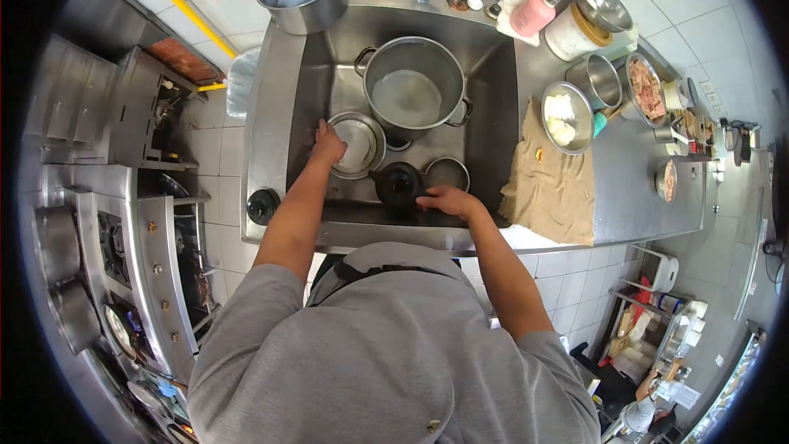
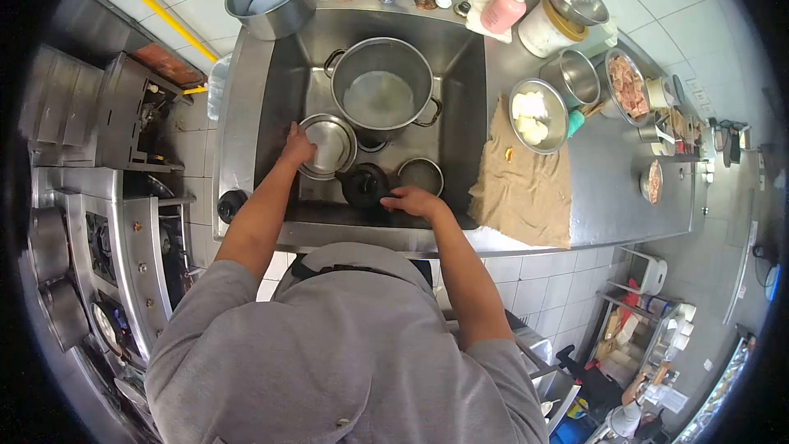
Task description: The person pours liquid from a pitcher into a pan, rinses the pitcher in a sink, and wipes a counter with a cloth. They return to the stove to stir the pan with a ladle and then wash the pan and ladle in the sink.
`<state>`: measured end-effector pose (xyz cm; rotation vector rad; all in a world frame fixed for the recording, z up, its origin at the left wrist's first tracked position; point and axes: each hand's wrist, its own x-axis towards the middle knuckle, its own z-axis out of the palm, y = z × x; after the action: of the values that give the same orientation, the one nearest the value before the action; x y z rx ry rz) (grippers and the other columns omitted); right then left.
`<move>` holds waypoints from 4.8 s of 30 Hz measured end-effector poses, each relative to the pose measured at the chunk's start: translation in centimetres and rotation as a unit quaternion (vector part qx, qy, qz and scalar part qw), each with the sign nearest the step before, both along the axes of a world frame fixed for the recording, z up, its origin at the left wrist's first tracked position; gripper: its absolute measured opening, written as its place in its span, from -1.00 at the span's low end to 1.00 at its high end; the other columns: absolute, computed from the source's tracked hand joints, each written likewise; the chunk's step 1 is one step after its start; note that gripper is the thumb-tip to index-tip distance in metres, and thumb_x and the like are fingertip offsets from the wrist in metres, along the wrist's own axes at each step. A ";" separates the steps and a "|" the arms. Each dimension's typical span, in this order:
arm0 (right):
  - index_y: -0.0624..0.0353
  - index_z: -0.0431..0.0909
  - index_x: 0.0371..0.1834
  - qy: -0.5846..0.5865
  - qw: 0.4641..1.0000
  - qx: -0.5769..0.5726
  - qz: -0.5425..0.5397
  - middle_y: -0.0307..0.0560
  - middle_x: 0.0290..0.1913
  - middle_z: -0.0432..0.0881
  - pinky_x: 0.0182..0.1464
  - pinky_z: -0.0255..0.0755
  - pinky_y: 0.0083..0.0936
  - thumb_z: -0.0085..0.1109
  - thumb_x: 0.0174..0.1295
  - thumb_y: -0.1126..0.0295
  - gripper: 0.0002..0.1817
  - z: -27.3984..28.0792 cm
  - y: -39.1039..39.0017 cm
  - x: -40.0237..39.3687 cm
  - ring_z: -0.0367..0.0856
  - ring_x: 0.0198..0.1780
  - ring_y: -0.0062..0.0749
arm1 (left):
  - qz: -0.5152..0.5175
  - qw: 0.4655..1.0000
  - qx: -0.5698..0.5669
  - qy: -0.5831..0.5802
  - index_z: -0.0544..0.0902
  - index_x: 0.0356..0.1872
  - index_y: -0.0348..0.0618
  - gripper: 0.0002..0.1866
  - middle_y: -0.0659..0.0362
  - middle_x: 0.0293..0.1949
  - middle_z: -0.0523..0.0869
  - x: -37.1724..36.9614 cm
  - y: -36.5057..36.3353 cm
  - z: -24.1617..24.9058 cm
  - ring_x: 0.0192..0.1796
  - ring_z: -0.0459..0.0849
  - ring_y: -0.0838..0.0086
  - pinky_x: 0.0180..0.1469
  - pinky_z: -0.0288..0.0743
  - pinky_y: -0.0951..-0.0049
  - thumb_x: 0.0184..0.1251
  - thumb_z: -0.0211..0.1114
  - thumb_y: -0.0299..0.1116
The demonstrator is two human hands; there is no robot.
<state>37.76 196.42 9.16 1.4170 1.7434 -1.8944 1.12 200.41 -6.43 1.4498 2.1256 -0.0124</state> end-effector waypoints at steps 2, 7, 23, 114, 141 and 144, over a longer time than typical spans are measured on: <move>0.22 0.69 -0.19 -0.018 0.999 0.007 0.031 -0.14 -0.19 0.71 0.08 0.35 -0.52 0.21 0.27 -0.09 -0.49 1.3 0.4 -0.7 0.57 -0.09 -0.45 | 0.003 1.000 0.012 -0.017 0.17 0.45 -0.28 -0.20 -0.12 0.55 -0.13 0.9 -1.2 5.4 0.51 0.07 -0.09 0.44 0.21 0.11 0.24 0.27 -0.17; 0.18 0.64 0.06 -0.044 0.992 0.007 0.117 -0.03 0.04 0.68 0.21 0.32 -0.47 0.21 0.21 -0.18 -0.37 0.3 1.3 -2.1 0.57 0.09 -0.33 | 0.029 0.995 0.063 -0.078 0.36 0.38 -0.10 -0.32 -0.20 0.50 0.05 2.2 -1.3 7.8 0.48 0.12 -0.16 0.45 0.17 0.13 0.22 0.28 -0.14; -0.01 0.59 0.21 -0.101 0.989 -0.045 0.100 -0.12 0.23 0.58 0.25 0.34 -0.22 0.24 0.16 -0.19 -0.35 1.7 -1.3 -5.3 0.51 0.25 -0.22 | 0.001 0.908 -0.047 -0.416 0.53 0.20 -0.14 -0.45 0.11 -0.04 0.67 5.3 -5.6 13.6 -0.08 0.61 0.39 -0.06 0.49 0.40 0.36 0.24 0.04; 0.33 0.59 -0.04 0.185 0.754 0.437 -0.454 -0.16 -0.29 0.64 -0.31 0.56 -0.64 0.22 0.26 0.44 -0.74 16.2 55.7 101.4 0.63 -0.34 -0.54 | 0.577 0.770 0.058 -0.266 0.42 0.26 -0.09 -0.55 0.13 -0.29 0.65 79.5 -36.9 12.4 -0.57 0.57 0.50 -0.64 0.43 0.53 0.36 0.18 -0.31; 0.28 0.50 -0.06 0.348 0.905 -0.145 0.198 -0.04 -0.19 0.63 -0.17 0.66 -0.49 0.11 0.27 0.66 -0.80 15.9 -8.3 24.6 0.66 -0.23 -0.41 | 0.713 0.561 0.320 -0.273 0.57 0.16 -0.08 -0.59 0.18 -0.26 0.66 69.6 -51.7 4.4 -0.31 0.63 0.49 -0.26 0.54 0.44 0.32 0.28 -0.21; 0.28 0.50 -0.06 0.339 0.895 -0.151 0.249 -0.05 -0.18 0.63 -0.17 0.65 -0.49 0.11 0.27 0.65 -0.81 16.2 -13.4 18.5 0.66 -0.24 -0.41 | 0.722 0.507 0.390 -0.262 0.61 0.10 -0.10 -0.60 0.21 -0.33 0.66 65.0 -53.1 9.7 -0.37 0.59 0.54 -0.31 0.51 0.46 0.30 0.31 -0.18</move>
<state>56.24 182.99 25.33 0.1451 1.7052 -2.3356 66.10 147.29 3.30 -0.5416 2.0804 1.8800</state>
